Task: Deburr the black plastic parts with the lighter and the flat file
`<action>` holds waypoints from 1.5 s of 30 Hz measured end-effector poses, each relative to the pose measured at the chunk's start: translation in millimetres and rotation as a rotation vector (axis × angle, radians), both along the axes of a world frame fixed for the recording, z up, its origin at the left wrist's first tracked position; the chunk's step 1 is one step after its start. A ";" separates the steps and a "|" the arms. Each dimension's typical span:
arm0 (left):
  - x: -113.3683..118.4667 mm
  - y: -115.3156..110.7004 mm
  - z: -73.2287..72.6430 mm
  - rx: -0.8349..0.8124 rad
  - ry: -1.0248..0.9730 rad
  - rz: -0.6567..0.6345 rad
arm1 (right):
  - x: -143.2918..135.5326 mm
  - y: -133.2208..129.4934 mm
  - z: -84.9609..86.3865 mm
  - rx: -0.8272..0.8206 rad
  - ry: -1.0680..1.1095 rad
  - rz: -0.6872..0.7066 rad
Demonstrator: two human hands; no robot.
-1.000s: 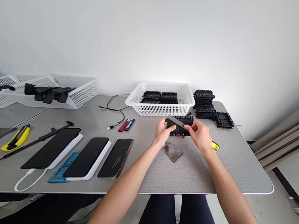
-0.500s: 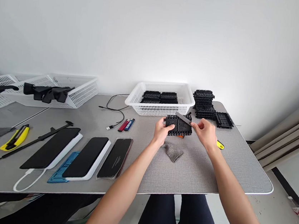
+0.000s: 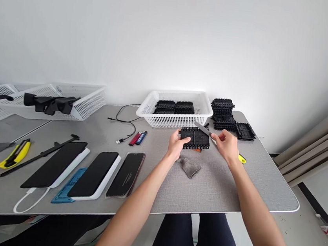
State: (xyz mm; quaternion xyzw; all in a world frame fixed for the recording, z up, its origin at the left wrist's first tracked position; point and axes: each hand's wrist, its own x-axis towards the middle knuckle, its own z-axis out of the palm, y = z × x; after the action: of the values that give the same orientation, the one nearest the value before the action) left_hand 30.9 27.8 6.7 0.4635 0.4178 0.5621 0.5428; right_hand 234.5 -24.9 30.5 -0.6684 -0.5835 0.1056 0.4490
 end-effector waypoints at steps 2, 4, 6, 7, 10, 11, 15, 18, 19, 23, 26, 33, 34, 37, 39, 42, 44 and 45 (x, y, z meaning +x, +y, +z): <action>0.3 -0.5 0.9 -0.004 -0.012 -0.010 | -4.7 -0.5 -0.5 -0.006 -0.008 0.035; 0.5 -1.0 1.6 0.001 -0.024 -0.012 | -8.5 -1.1 -0.7 -0.018 -0.019 0.055; 0.3 -0.8 1.9 0.010 -0.027 -0.004 | -7.6 -1.1 -0.2 -0.015 -0.019 0.034; 0.0 -0.5 1.8 0.013 -0.026 0.002 | -5.6 -1.0 0.2 -0.009 -0.013 0.012; -1.1 0.3 1.6 0.015 -0.020 0.023 | 0.7 -0.3 1.2 0.005 0.018 -0.045; -1.3 0.4 1.6 0.014 -0.018 0.023 | 1.1 -0.1 1.3 0.006 0.030 -0.041; -0.8 -0.7 2.5 0.017 -0.014 0.008 | -3.2 0.3 -0.6 -0.017 0.053 0.038; -0.1 -1.4 2.8 0.031 -0.025 0.034 | -1.2 1.6 -1.8 -0.038 0.069 0.002; 0.1 -1.5 2.8 0.032 -0.024 0.042 | 0.6 2.1 -1.9 -0.041 0.077 -0.024; 0.6 -1.3 2.5 0.025 -0.017 0.054 | 3.1 3.2 -1.7 -0.020 0.113 -0.055; 1.2 -1.4 2.3 0.037 -0.039 0.058 | -0.4 3.0 -1.6 -0.013 0.116 0.012; 1.3 -1.6 4.8 0.018 -0.019 0.069 | 6.2 2.9 1.3 0.019 0.142 -0.067; 1.4 -1.7 5.2 0.017 -0.023 0.065 | 5.8 3.0 1.3 0.029 0.143 -0.047; 1.5 -1.8 5.2 0.026 -0.032 0.047 | 2.5 3.0 0.4 0.018 0.130 -0.007; 1.5 -1.5 4.3 0.031 -0.017 0.047 | 2.2 2.8 0.0 0.001 0.125 -0.043; 1.5 -1.2 2.9 0.031 0.012 0.062 | 4.4 2.3 0.5 0.032 0.142 -0.101; 2.0 -1.7 2.2 0.033 0.026 0.061 | 3.6 1.7 1.3 0.067 0.167 -0.093; 2.5 -2.3 1.9 0.040 0.033 0.055 | 1.9 1.2 1.6 0.080 0.184 -0.077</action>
State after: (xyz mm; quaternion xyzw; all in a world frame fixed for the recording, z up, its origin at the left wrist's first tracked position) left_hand 33.4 25.4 8.6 0.4718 0.4281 0.5773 0.5108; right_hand 236.4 -23.7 32.2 -0.6594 -0.5175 0.1256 0.5307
